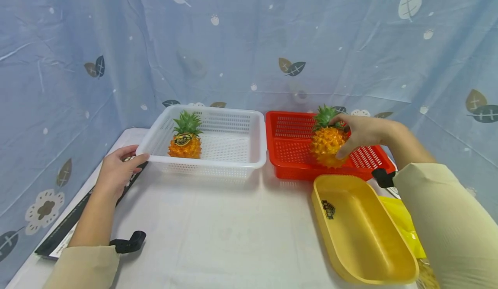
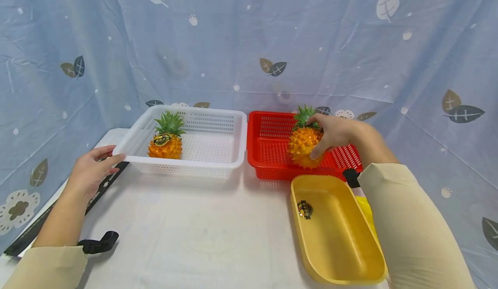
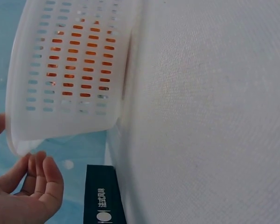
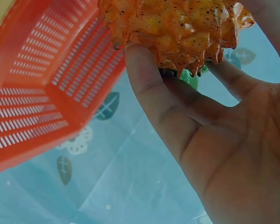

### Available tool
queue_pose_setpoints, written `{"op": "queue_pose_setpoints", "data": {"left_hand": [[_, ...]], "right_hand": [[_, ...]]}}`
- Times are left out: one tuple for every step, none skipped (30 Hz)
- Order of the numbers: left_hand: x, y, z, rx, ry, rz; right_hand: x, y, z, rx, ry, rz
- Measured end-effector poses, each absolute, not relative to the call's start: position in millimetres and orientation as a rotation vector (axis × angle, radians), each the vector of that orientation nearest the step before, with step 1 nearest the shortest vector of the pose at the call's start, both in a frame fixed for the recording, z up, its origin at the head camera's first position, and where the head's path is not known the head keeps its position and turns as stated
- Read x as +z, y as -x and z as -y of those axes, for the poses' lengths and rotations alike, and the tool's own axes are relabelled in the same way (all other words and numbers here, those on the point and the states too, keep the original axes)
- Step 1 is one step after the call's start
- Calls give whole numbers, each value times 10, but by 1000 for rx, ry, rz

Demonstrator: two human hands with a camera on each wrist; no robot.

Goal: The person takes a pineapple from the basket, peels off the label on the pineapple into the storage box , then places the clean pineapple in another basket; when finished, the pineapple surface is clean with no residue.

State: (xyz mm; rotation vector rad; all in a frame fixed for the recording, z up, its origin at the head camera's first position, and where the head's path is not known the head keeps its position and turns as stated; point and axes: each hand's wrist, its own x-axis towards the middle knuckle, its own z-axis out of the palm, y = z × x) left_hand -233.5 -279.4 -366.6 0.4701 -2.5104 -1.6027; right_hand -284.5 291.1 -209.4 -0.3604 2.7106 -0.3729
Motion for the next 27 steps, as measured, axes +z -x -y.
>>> {"op": "queue_pose_setpoints", "data": {"left_hand": [[-3668, 2336, 2793, -1604, -470, 2509], [-3670, 2337, 2792, -1606, -470, 2508], [-3673, 2336, 2792, -1605, -470, 2509], [-3675, 2336, 2791, -1608, -473, 2507], [-3677, 2335, 2791, -1611, -474, 2506], [-3680, 2334, 2792, -1614, -476, 2505], [-3682, 2333, 2792, -1617, -478, 2505], [-3683, 2333, 2793, -1619, -482, 2505], [-3684, 2333, 2796, -1621, -484, 2505], [-3683, 2334, 2796, -1624, -485, 2505], [-3681, 2335, 2795, -1624, -485, 2504], [-3680, 2337, 2796, -1626, -484, 2504], [-3677, 2337, 2800, -1627, -484, 2503], [-3675, 2337, 2807, -1627, -481, 2502], [-3675, 2337, 2814, -1626, -476, 2502], [-3674, 2338, 2816, -1625, -471, 2499], [-3678, 2338, 2822, -1626, -465, 2496], [-3682, 2339, 2824, -1628, -457, 2491], [-3688, 2340, 2825, -1632, -449, 2484], [-3695, 2340, 2824, -1636, -438, 2479], [-3703, 2341, 2820, -1640, -428, 2473], [-3710, 2342, 2815, -1646, -415, 2467], [-3718, 2342, 2813, -1651, -401, 2462], [-3724, 2342, 2809, -1656, -392, 2459], [-3730, 2340, 2808, -1660, -383, 2457], [-3733, 2337, 2808, -1661, -377, 2456], [-3735, 2335, 2809, -1664, -373, 2453]], "right_hand": [[-2093, 2859, -2930, -389, 354, -2705], [-2092, 2872, -2949, -404, 350, -2696], [-2092, 2885, -2968, -413, 349, -2691], [-2094, 2898, -2987, -423, 349, -2683], [-2098, 2912, -3007, -439, 348, -2668], [-2103, 2926, -3026, -463, 340, -2647], [-2108, 2938, -3044, -484, 331, -2627], [-2113, 2951, -3062, -500, 320, -2609], [-2119, 2965, -3078, -521, 306, -2590], [-2123, 2981, -3094, -547, 291, -2566], [-2126, 2998, -3109, -572, 277, -2545], [-2129, 3016, -3121, -592, 266, -2528], [-2128, 3035, -3126, -599, 260, -2520], [-2128, 3055, -3127, -602, 254, -2515], [-2130, 3074, -3127, -608, 250, -2506], [-2134, 3094, -3125, -614, 247, -2500], [-2144, 3113, -3123, -629, 239, -2495], [-2155, 3132, -3120, -645, 232, -2487], [-2169, 3148, -3117, -654, 227, -2482], [-2184, 3162, -3117, -668, 223, -2473], [-2201, 3176, -3122, -685, 217, -2463], [-2220, 3188, -3132, -699, 209, -2456], [-2238, 3200, -3144, -709, 203, -2450], [-2254, 3211, -3156, -709, 202, -2445], [-2269, 3219, -3169, -706, 202, -2445], [-2284, 3229, -3182, -711, 198, -2440], [-2298, 3241, -3195, -708, 197, -2443]]}}
